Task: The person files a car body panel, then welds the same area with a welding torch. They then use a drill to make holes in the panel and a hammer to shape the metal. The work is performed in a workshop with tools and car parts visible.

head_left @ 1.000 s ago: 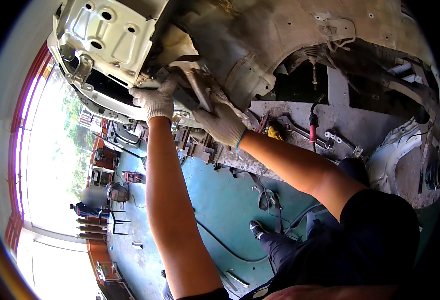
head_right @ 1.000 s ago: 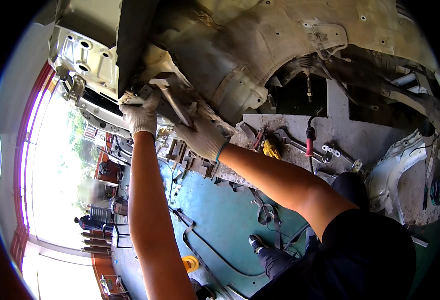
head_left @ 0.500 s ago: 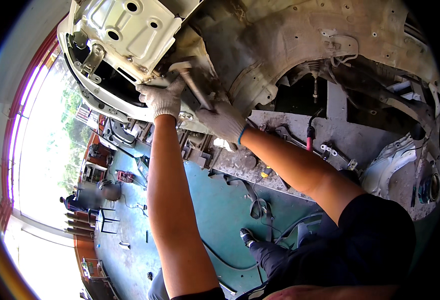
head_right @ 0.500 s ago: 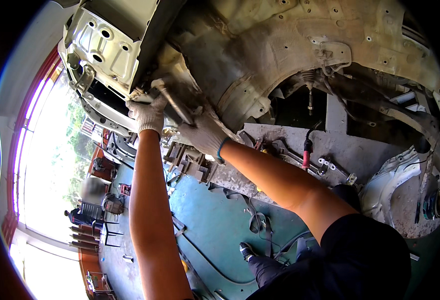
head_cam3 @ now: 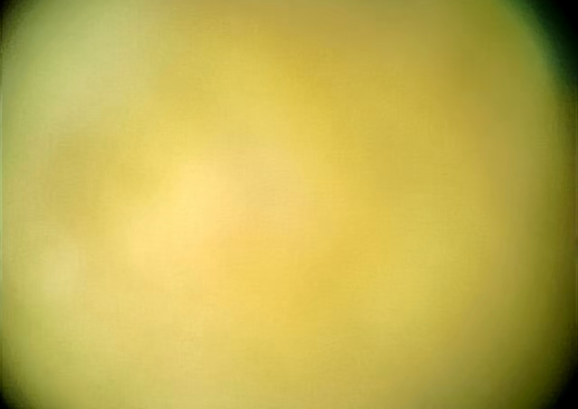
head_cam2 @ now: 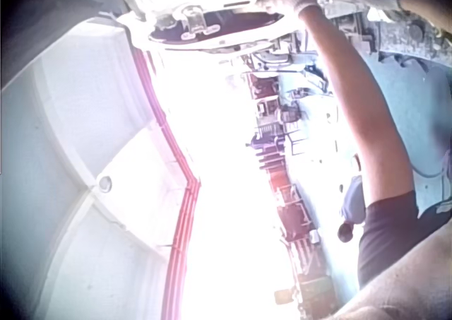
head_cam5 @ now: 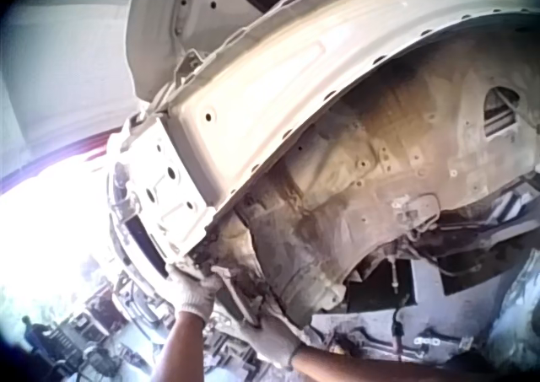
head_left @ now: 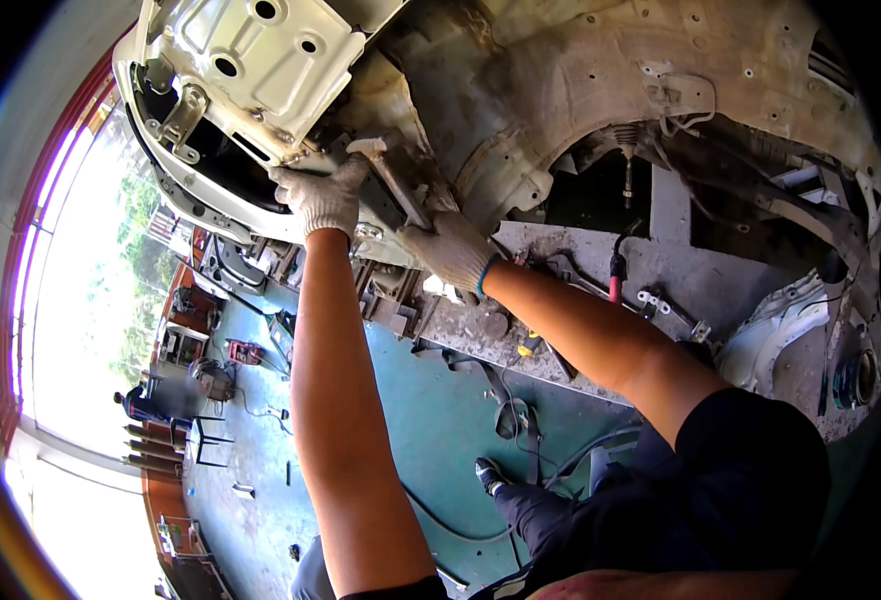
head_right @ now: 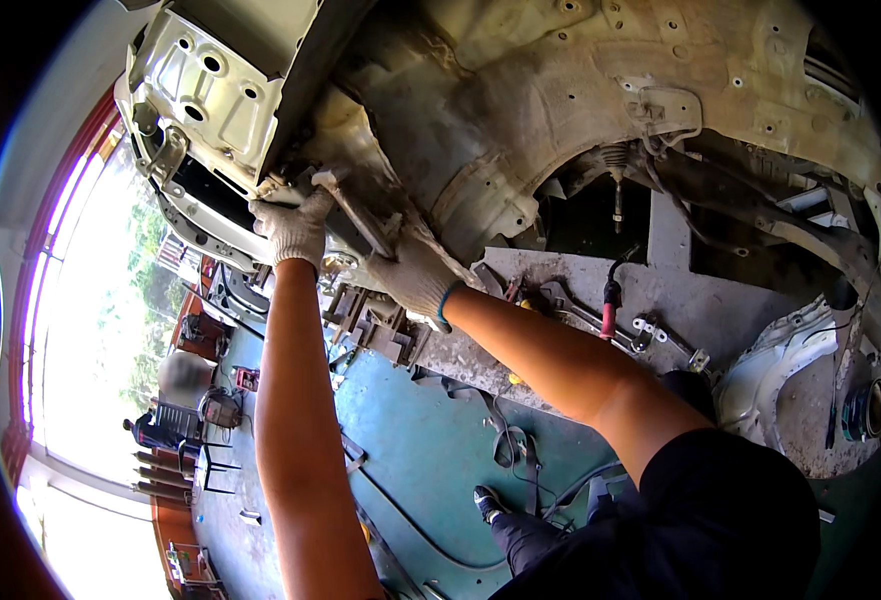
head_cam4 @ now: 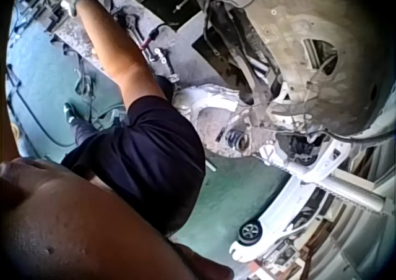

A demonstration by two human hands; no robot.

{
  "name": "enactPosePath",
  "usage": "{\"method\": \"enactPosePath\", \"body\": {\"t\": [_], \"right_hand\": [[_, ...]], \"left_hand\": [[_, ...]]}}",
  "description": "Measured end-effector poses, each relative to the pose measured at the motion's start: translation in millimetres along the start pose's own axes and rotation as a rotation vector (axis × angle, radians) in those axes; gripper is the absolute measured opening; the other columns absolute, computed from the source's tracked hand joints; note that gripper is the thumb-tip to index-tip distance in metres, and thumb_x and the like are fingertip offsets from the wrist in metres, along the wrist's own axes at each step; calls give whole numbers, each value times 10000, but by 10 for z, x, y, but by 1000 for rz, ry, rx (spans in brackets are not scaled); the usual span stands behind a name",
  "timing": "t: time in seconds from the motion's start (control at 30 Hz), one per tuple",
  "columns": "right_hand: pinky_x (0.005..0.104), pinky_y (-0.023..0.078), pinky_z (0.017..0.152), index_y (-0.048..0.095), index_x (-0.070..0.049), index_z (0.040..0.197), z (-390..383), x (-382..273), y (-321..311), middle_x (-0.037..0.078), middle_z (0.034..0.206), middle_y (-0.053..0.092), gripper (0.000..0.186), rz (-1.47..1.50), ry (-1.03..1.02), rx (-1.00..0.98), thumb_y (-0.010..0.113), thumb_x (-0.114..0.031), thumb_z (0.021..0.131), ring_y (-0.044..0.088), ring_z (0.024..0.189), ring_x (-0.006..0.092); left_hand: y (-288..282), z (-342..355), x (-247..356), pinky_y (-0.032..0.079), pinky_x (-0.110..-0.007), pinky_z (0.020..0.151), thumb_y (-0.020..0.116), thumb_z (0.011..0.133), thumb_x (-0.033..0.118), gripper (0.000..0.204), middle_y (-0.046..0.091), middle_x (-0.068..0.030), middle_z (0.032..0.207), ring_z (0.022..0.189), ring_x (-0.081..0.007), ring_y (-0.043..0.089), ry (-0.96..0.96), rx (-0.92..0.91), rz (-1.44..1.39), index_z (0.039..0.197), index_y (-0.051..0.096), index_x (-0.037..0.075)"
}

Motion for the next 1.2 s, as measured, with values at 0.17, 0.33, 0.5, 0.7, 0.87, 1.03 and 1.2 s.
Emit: {"method": "enactPosePath", "body": {"t": [0.17,0.33,0.5,0.7,0.87,1.03,1.2], "right_hand": [[368,445,562,641,-24,839,20,7,28,56,666,588,294,173,95,-35,639,-290,965,547,591,156],[417,502,676,692,9,875,-63,51,-85,105,687,626,318,161,35,27,647,-292,968,625,672,222],[337,446,550,668,-91,890,-1185,900,-557,2,616,572,259,-73,118,-99,679,-328,995,566,582,106],[382,486,537,664,-73,869,-3322,2094,-1062,95,660,628,378,-271,721,-77,674,-436,975,622,547,190],[514,522,751,677,-61,903,-3957,2374,-1138,226,814,696,348,-461,781,-225,654,-408,923,698,814,423],[506,521,731,686,-82,983,-3738,2024,-1115,202,846,706,298,-427,504,-318,643,-373,932,705,817,398],[495,537,732,700,-135,1007,-3455,1834,-1133,166,906,721,268,-628,210,-590,686,-379,895,712,858,379]], "left_hand": [[12,-10,-9,383,-470,1186,970,535,524,1511,335,-329,1538,1394,-451,440,9,-3,10,1611,92,-72],[106,166,-193,419,-433,1148,987,544,410,1318,436,-262,1473,1312,-363,508,97,14,-8,1542,260,-52],[340,346,-223,416,-443,1168,1003,545,436,1315,502,-245,1445,1288,-358,553,298,-109,-305,1529,274,-44],[189,251,-203,414,-379,1140,993,671,347,1104,601,-201,1402,1255,-278,585,221,23,-133,1463,378,-113],[369,82,-534,392,-414,1174,833,869,403,995,491,-269,1526,1372,-346,516,113,-257,-332,1491,324,-183],[554,-1953,-1499,404,-420,1182,523,1061,220,460,547,-200,1506,1436,-290,489,476,-232,95,1463,536,-4],[1055,-4942,-2150,374,-591,1131,411,1095,482,535,564,-166,1466,1339,-399,553,-1164,-1065,-1513,1449,504,92]]}}
Point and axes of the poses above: each hand's wrist, its own z-axis towards the middle knuckle, its own y-axis out of the palm, x = y × z, the point moved 7 cm from there along z, towards the middle knuckle
